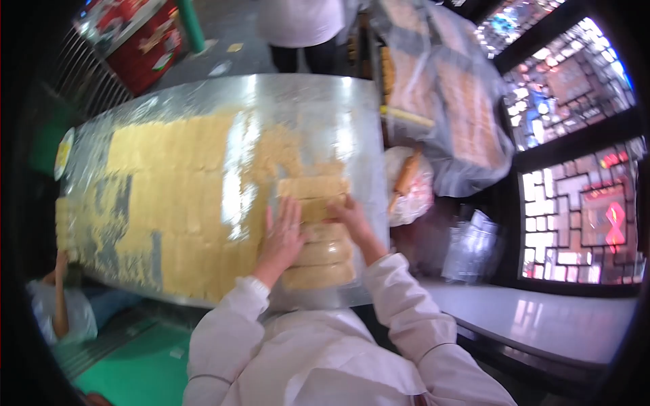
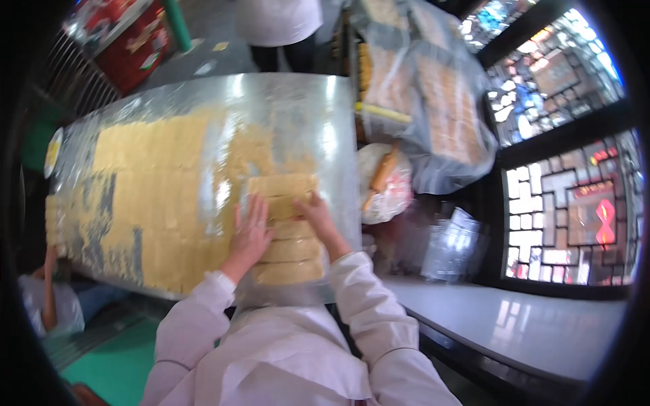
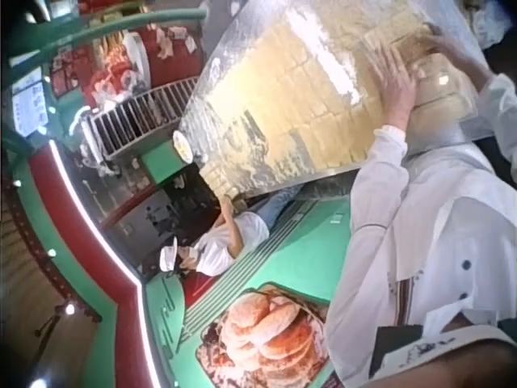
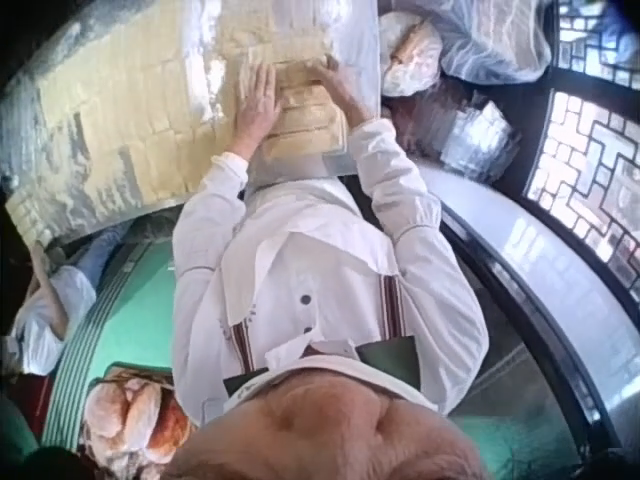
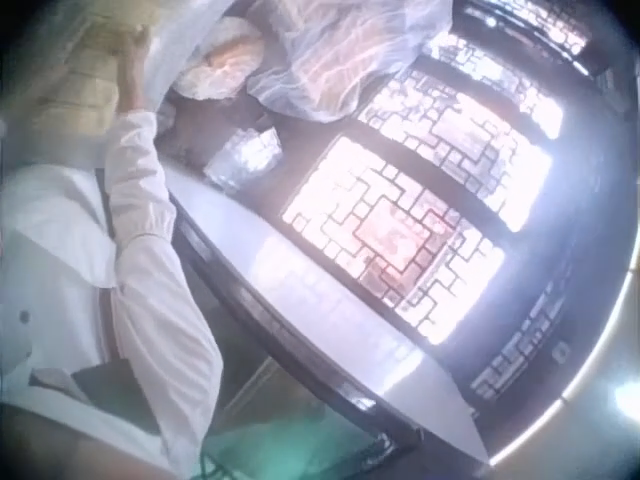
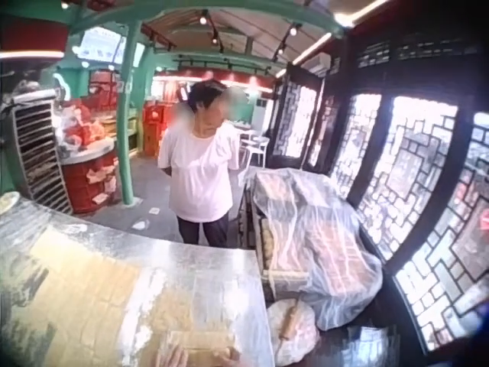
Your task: The person is preparing rectangular pastry pieces by dipping them in crumbs and arranging them on a tray.
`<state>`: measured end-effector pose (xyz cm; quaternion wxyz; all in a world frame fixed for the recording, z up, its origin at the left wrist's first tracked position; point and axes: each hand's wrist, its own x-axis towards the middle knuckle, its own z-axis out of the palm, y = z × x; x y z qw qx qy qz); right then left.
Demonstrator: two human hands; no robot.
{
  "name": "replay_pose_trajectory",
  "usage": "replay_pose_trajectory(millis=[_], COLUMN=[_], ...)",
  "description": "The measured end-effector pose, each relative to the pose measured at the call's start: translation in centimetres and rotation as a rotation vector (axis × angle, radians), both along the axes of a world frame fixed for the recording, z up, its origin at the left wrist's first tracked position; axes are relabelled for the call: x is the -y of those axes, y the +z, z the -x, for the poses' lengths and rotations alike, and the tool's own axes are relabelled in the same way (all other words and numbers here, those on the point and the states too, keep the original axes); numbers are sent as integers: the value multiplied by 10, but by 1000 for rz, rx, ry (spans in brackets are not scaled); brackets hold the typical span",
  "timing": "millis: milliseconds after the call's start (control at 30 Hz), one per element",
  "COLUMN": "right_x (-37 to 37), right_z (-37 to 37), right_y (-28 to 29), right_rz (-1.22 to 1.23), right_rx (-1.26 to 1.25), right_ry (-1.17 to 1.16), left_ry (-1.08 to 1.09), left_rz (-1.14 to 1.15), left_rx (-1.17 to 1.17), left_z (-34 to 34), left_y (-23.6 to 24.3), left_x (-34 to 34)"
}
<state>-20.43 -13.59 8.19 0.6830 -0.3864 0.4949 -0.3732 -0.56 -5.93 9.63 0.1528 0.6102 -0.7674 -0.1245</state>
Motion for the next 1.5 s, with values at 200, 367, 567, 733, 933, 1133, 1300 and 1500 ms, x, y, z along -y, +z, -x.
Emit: replay_pose_trajectory(millis=[200, 367, 567, 733, 933, 1133, 1300, 1500], right_x=[-2, -20, -43, -47, -55, -57, -54, -36], right_z=[-1, -9, -42, -39, -21, -9, -6, -78], right_y=[-35, -6, 5, -7, -19, -9, -23, 32], right_rz=[15, 404, 979, 872, 848, 820, 776, 991], right_rx=[-252, -1179, -1167, -1051, -1121, -1223, -1328, -1152], right_ry=[-84, 132, 269, 400, 379, 222, 308, 212], left_ry=[-5, -6, -19, 19, -6, -14, -36, 2], left_rz=[-208, -227, -82, -136, -149, -162, -91, -125], left_rx=[67, 66, -29, 133, 61, 0, -45, -271], left_z=[-9, -17, -9, -5, -9, -17, -20, -43], left_y=[0, -12, -9, -22, -16, -17, -21, -16], left_x=[-8, -12, 2, 10, 2, -4, 0, -17])
